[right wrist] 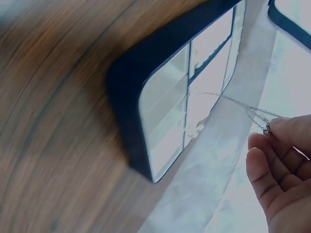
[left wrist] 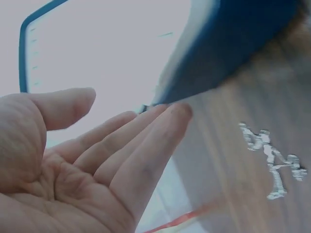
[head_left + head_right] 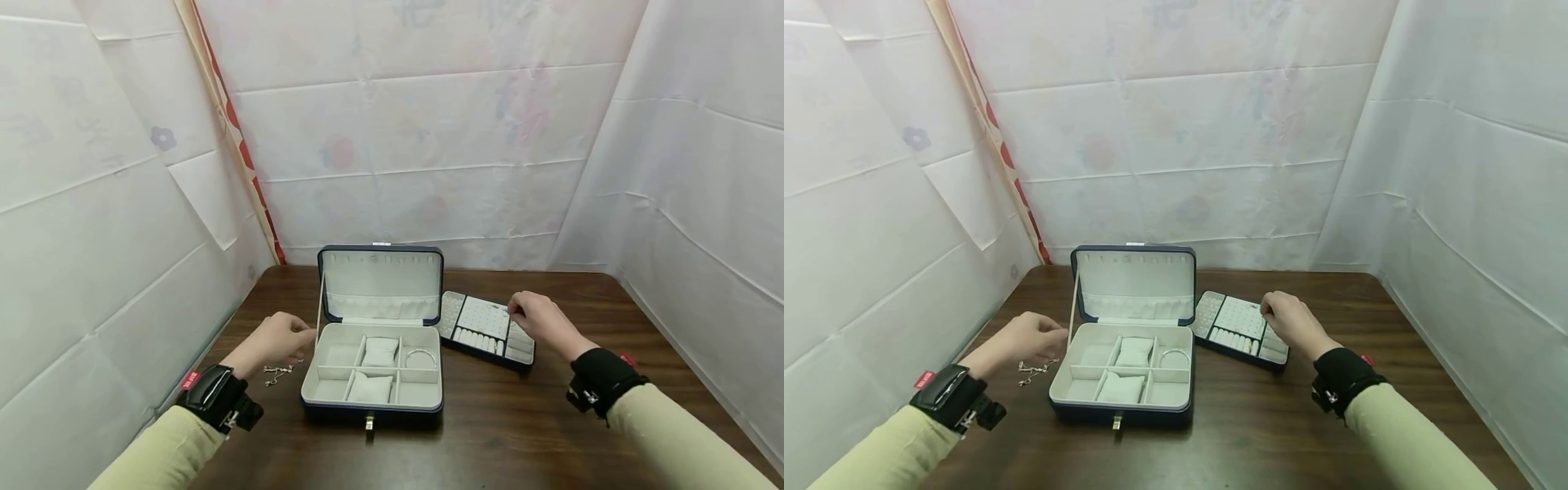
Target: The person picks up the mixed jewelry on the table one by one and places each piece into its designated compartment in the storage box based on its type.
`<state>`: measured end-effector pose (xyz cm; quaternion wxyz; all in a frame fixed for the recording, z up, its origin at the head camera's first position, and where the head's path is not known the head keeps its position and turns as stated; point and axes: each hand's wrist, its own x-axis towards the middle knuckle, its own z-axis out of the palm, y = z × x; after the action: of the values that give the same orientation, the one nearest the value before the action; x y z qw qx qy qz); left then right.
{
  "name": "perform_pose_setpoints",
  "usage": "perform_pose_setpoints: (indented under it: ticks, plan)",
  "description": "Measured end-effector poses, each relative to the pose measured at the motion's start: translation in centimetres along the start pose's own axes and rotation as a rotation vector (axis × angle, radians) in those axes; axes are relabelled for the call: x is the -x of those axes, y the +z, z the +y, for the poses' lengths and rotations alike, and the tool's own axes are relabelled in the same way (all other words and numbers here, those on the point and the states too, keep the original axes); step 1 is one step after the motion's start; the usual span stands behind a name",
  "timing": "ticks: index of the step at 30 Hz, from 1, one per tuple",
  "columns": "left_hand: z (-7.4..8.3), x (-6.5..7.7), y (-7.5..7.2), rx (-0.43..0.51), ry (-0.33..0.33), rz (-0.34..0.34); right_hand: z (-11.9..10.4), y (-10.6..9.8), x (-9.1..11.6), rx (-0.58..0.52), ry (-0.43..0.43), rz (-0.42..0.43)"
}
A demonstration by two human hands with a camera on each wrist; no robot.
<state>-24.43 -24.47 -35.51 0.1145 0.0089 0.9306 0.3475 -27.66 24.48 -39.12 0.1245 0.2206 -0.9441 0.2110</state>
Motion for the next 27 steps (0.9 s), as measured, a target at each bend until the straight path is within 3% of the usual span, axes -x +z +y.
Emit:
perform_pose_setpoints:
  ticks: [5,14,21,27]
  plan:
    - [1.8,-0.2,-0.4,-0.044,0.060,0.097,-1.3,0.3,-0.5,-0.047,-0.032,0.002]
    - [3.8,-0.4,0.2,-0.021,0.188,0.197,-2.7,0.4,-1.2,-0.074,-0.047,-0.019]
    - [5.3,-0.6,0.9,0.074,0.202,0.161,-3.4,0.5,-1.6,-0.105,-0.068,-0.003]
    - [6.3,-1.1,1.5,0.098,0.215,0.116,-4.1,0.7,-2.2,-0.115,-0.103,0.027]
